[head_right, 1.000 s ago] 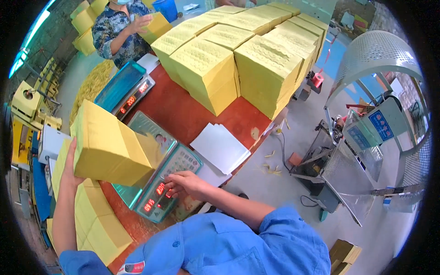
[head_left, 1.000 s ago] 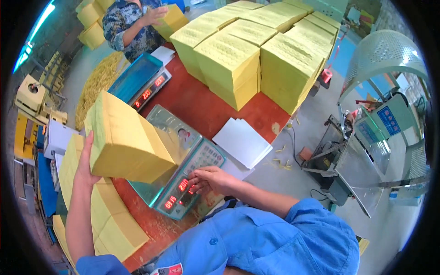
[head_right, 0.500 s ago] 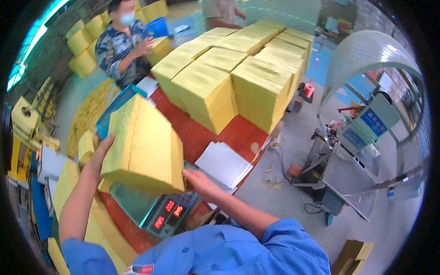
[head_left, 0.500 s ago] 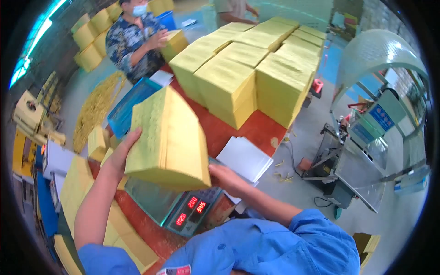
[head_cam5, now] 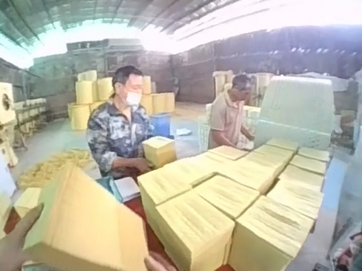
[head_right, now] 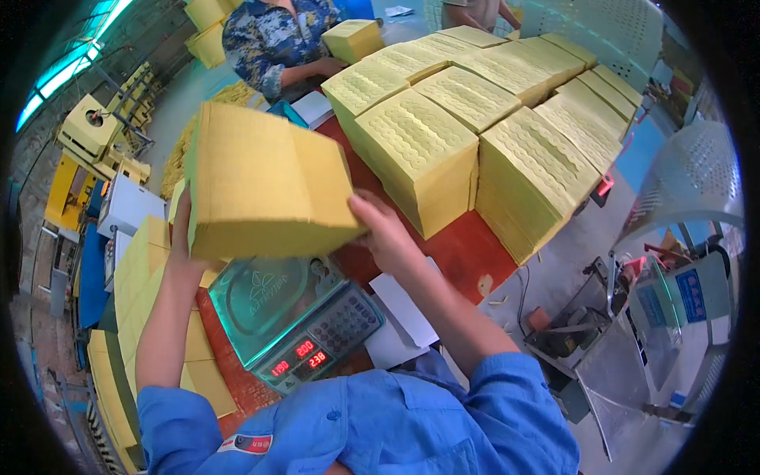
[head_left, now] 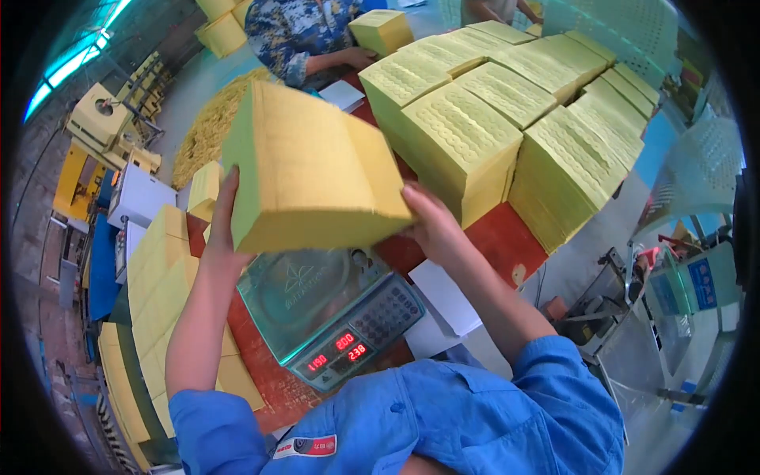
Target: Weigh stacks of yellow paper sheets on electronic scales and organize them into blocks.
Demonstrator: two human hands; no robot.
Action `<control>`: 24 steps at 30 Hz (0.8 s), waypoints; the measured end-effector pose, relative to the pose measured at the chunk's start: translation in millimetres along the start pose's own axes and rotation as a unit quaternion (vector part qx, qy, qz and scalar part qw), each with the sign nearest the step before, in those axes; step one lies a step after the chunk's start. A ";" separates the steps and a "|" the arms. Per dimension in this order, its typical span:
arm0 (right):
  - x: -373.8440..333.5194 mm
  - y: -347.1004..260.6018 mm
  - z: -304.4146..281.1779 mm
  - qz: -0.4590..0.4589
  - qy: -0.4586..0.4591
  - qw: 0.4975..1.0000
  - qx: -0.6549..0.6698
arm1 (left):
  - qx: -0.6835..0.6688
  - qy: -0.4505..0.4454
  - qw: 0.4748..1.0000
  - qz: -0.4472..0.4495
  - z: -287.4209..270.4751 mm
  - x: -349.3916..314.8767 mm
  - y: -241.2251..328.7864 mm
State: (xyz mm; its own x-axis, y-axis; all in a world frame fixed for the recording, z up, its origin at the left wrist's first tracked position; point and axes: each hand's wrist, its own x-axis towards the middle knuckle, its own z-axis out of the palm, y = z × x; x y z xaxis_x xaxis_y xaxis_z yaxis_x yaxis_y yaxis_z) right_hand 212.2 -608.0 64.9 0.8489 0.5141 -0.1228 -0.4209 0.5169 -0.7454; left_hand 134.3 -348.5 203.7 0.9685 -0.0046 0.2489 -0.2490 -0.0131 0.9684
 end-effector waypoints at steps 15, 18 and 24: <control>156.6 70.6 -68.4 0.142 0.121 0.979 0.080 | -0.152 0.072 0.928 -0.333 -38.8 122.3 -113.7; 152.2 56.0 -64.3 0.111 0.135 0.982 0.071 | -0.140 0.060 0.924 -0.351 -12.3 143.1 -117.7; 104.6 65.2 -64.8 0.027 0.184 0.971 0.148 | -0.165 0.041 0.929 -0.330 4.7 147.6 -125.7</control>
State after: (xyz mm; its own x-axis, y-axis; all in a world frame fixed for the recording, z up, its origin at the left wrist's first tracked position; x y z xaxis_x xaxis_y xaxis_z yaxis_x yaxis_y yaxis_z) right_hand 294.3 -564.9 -38.9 0.8572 0.2947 -0.4223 -0.4948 0.6986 -0.5168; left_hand 308.5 -352.2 118.6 0.9106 -0.0284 -0.4123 0.3989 0.3208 0.8591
